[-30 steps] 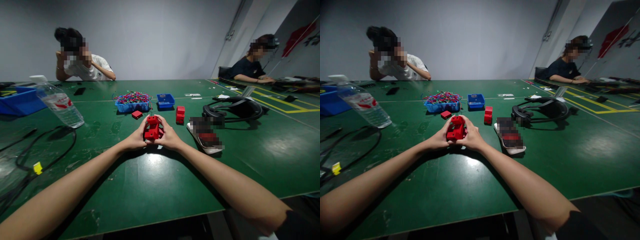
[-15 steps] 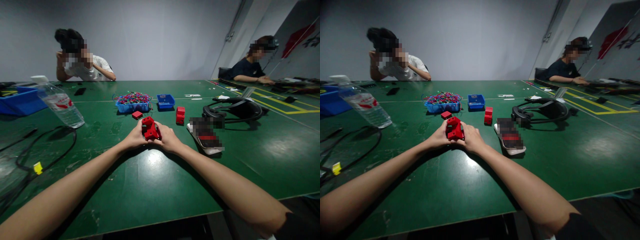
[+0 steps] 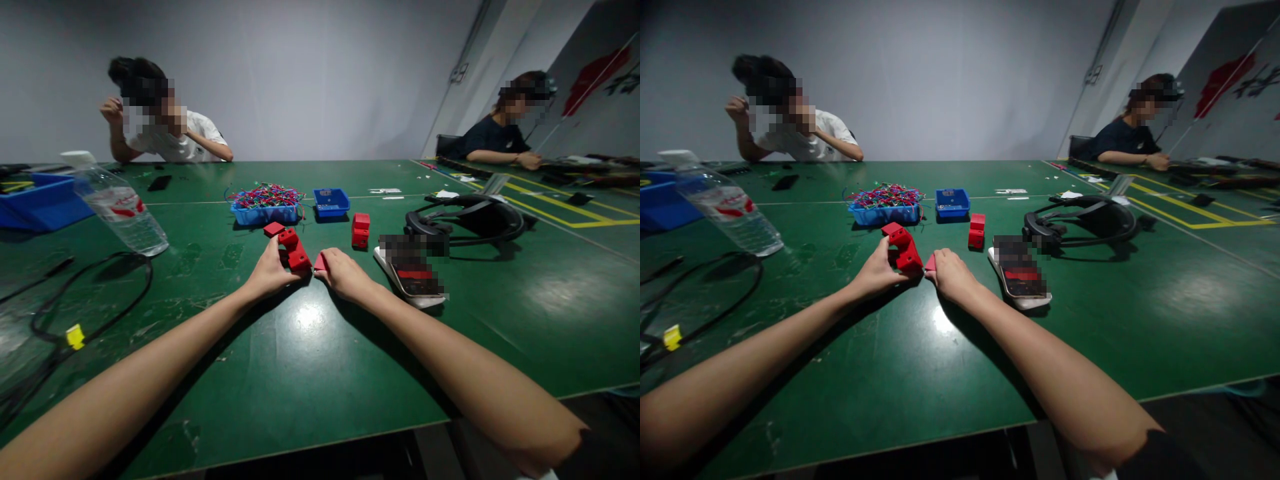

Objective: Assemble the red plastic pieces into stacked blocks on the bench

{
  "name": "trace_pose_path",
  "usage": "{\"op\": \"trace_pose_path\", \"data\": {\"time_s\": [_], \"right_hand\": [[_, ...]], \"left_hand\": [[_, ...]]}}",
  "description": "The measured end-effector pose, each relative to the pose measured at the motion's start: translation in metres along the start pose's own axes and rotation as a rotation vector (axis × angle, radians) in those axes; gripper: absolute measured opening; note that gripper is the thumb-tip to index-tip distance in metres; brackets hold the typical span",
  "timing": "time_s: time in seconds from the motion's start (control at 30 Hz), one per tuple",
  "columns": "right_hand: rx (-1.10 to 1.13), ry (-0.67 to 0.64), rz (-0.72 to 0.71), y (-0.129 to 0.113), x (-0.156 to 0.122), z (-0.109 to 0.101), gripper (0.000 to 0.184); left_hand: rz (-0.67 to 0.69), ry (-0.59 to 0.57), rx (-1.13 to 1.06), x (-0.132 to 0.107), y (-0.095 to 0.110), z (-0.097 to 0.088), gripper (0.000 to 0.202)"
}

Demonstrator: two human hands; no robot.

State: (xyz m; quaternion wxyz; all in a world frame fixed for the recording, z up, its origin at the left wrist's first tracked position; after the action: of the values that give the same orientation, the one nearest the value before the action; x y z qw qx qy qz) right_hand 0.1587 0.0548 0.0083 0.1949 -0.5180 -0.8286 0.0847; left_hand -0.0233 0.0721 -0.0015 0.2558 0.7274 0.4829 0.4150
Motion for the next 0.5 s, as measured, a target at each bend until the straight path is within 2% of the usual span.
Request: {"op": "trace_pose_path", "data": {"time_s": [0.13, 0.37, 0.5], "right_hand": [[-0.002, 0.033, 0.036, 0.002, 0.000, 0.000, 0.023], [0.206, 0.278, 0.131, 0.015, 0.006, 0.005, 0.048], [0.330, 0.365, 0.199, 0.018, 0.009, 0.007, 0.042]], "left_hand": [[0.023, 0.000, 0.018, 0.001, -0.002, 0.000, 0.085], [0.087, -0.080, 0.056, 0.001, -0.001, 0.001, 0.089], [0.115, -0.135, 0.005, 0.000, 0.000, 0.002, 0.088]]}}
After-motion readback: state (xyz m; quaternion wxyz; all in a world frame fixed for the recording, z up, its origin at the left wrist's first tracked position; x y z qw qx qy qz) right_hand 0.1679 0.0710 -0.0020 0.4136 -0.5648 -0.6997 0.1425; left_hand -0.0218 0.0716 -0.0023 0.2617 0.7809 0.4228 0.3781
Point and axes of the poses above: each hand's wrist, its own x-axis towards the middle knuckle, its own z-axis out of the palm, y = z × x, the point moved 3 cm from there along x, towards the middle knuckle, and after that the axes turned 1 degree about y, right-handed, at the moved point
